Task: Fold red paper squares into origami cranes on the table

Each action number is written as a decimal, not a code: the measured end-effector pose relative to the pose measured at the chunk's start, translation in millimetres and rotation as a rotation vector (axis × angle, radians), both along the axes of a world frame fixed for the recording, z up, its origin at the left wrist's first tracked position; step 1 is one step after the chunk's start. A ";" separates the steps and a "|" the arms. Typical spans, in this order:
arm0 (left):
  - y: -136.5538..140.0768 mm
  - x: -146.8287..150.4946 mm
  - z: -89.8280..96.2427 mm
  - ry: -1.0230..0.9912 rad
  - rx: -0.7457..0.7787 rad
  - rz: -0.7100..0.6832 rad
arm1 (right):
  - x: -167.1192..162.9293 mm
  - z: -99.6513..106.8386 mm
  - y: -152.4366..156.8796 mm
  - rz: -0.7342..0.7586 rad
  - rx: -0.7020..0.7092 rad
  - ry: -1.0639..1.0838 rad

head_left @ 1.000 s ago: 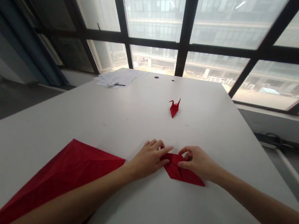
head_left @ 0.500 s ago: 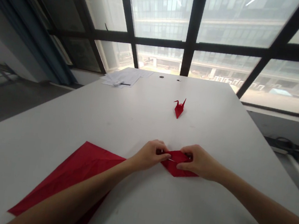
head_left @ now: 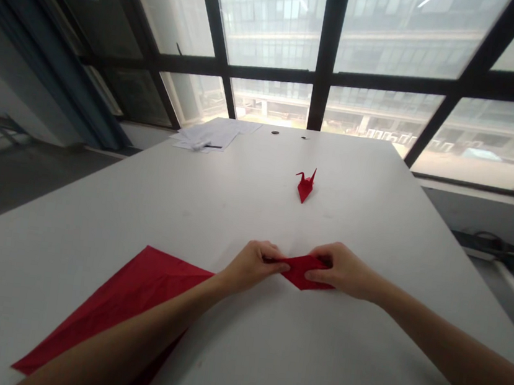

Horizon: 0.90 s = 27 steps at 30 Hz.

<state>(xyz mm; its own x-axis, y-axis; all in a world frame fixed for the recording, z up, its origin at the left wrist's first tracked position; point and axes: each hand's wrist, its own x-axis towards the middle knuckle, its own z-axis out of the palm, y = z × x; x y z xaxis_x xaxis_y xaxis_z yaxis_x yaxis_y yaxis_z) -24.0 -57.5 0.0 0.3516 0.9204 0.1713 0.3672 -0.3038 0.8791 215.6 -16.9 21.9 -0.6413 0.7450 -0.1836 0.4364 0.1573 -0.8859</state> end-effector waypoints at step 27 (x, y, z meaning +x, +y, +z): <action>-17.7 -0.7 -5.4 0.897 0.399 -0.170 | -1.7 -17.8 -29.3 0.208 1.100 -0.376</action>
